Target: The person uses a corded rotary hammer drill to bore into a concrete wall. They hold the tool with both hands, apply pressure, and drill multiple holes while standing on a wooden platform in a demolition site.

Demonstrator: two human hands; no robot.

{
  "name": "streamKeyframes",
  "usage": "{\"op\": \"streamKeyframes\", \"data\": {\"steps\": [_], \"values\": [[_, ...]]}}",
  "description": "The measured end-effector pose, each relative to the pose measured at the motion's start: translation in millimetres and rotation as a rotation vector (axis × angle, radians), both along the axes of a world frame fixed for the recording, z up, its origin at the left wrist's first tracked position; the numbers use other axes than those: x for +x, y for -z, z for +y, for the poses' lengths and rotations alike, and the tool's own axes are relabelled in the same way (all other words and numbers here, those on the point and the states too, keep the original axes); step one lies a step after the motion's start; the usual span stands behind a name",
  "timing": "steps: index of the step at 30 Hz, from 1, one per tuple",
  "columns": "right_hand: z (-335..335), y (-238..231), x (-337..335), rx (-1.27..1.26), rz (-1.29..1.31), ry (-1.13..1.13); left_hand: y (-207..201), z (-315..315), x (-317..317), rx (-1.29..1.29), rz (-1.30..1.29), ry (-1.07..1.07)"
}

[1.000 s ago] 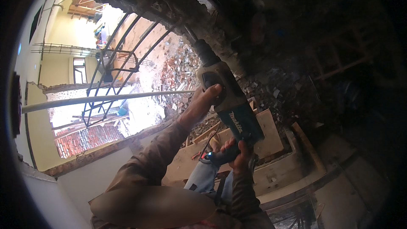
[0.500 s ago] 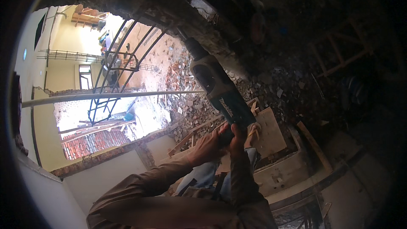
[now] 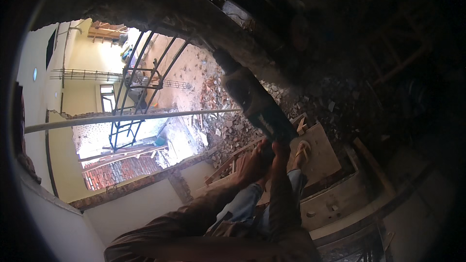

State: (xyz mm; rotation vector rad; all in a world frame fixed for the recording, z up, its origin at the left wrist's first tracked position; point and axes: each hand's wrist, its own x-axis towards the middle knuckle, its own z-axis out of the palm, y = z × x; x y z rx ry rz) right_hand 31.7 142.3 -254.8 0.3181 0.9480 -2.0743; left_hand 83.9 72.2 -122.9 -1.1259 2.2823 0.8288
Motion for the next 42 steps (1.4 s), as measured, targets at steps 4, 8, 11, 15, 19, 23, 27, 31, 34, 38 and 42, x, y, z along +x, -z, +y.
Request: {"op": "streamKeyframes", "data": {"steps": [4, 8, 11, 15, 19, 23, 27, 31, 34, 38, 42], "values": [[34, -84, 28, -0.118, -0.166, 0.053, -43, 14, 28, 0.079, 0.22, -0.005], [11, -143, 51, 0.005, -0.04, 0.123, -74, -6, 65, 0.042, 0.324, 0.094], [-8, -163, 85, -0.071, -0.17, 0.103, -94, -37, 99, 0.007, 0.231, 0.203], [-34, -151, 126, -0.144, -0.473, 0.145, -100, -73, 127, -0.019, 0.245, 0.369], [-58, -117, 137, -0.188, -0.627, 0.129, -86, -87, 132, -0.129, 0.207, 0.387], [-69, -89, 127, -0.238, -0.728, 0.098, -62, -84, 127, -0.218, 0.09, 0.354], [-72, -73, 116, -0.264, -0.738, 0.109, -45, -78, 123, -0.534, 0.185, 0.449], [-56, -74, 109, -0.33, -0.603, 0.093, -41, -67, 120, -0.324, 0.138, 0.414], [-37, -82, 105, -0.41, -0.456, 0.047, -44, -61, 119, -0.163, 0.166, 0.4], [-23, -91, 108, -0.466, -0.348, 0.059, -51, -59, 125, -0.119, 0.199, 0.418], [-40, -83, 120, -0.463, -0.49, 0.114, -55, -70, 134, -0.151, 0.222, 0.435]]}}
